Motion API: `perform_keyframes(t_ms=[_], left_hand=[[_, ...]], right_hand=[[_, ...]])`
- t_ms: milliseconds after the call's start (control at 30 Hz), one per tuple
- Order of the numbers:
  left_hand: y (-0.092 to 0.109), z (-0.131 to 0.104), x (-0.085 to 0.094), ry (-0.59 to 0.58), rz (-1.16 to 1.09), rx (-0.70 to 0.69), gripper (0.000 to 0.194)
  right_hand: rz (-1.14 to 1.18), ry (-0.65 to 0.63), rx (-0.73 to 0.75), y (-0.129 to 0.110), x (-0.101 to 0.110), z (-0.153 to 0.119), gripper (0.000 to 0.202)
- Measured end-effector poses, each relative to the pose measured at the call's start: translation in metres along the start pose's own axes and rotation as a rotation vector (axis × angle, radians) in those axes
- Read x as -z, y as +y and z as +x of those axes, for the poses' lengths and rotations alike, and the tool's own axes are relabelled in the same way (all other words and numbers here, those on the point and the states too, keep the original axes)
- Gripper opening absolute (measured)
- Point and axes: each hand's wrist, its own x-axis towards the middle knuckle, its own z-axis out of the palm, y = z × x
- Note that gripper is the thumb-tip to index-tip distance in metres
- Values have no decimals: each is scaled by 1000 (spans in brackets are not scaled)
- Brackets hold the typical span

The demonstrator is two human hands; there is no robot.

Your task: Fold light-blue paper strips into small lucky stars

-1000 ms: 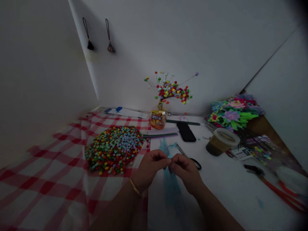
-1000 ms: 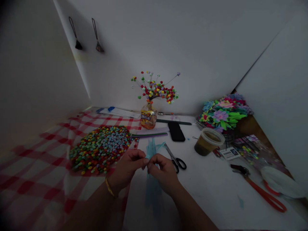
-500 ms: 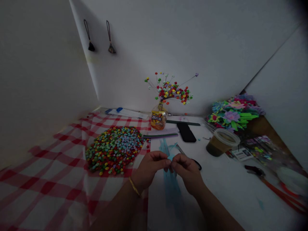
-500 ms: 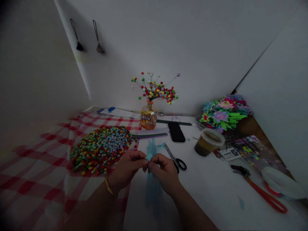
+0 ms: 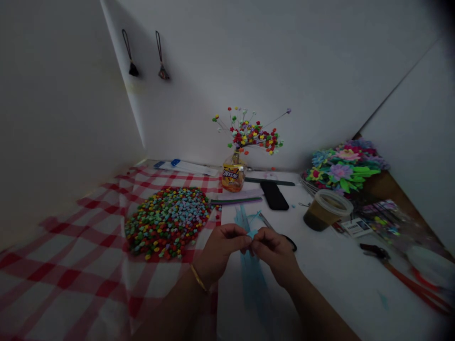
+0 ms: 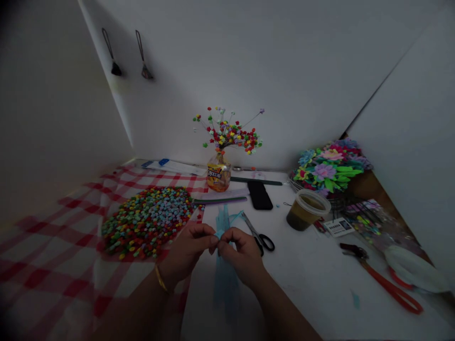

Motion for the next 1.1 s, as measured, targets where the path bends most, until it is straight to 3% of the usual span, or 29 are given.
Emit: perform_keyframes(t_ms=[200, 500, 633, 733, 867, 1100], left_hand=[[4, -1, -1, -14, 122, 7, 10], [8, -3, -4, -37, 187, 23, 9], [9, -2, -3, -2, 202, -10, 7], [7, 0, -1, 10, 183, -26, 9], [3, 0, 2, -17, 92, -17, 9], [3, -1, 1, -74, -43, 48, 13]], right_hand=[[-31, 108, 64, 3, 3, 0, 15], [-35, 123, -35, 5, 4, 3, 18], [-135, 163, 125, 9, 5, 3, 10], [-295, 171, 335, 9, 5, 2, 2], [-507, 165, 616, 4, 6, 1, 11], [-658, 161, 809, -1, 9, 2, 21]])
